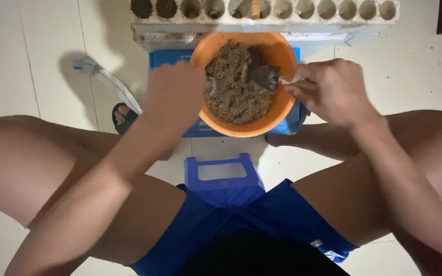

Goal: Mixing potting soil in an orange bowl and manually filling the individual cells of a seedling plug tray using a small tool.

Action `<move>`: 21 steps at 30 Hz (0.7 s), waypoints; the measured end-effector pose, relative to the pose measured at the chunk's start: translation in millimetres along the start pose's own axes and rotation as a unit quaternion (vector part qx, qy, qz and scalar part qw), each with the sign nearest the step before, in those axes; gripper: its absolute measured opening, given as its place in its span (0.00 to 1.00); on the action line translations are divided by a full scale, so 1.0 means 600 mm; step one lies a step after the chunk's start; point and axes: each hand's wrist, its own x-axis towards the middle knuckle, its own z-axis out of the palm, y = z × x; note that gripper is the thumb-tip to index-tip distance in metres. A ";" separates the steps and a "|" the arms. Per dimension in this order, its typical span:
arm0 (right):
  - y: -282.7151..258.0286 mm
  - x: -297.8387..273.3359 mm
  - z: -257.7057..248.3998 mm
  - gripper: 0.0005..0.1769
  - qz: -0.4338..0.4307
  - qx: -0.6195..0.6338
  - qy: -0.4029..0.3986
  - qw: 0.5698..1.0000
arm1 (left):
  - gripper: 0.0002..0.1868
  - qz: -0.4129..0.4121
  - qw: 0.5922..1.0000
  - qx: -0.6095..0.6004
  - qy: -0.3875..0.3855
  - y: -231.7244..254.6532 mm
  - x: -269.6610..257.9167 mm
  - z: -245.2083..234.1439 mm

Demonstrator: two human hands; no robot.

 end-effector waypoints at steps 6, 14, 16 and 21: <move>-0.064 -0.029 -0.030 0.05 -0.057 0.100 -0.072 0.991 | 0.21 0.047 0.995 -0.081 -0.038 0.019 -0.048 -0.035; 0.003 0.005 0.089 0.05 -0.033 -0.015 -0.150 0.988 | 0.14 0.054 0.992 -0.079 0.087 0.099 -0.013 0.108; 0.014 0.004 0.099 0.06 -0.026 -0.030 -0.144 0.989 | 0.13 0.049 0.992 -0.073 0.086 0.118 -0.019 0.103; -0.006 0.012 0.038 0.05 0.011 -0.114 -0.119 0.986 | 0.10 0.014 0.993 -0.101 0.060 0.122 -0.033 0.085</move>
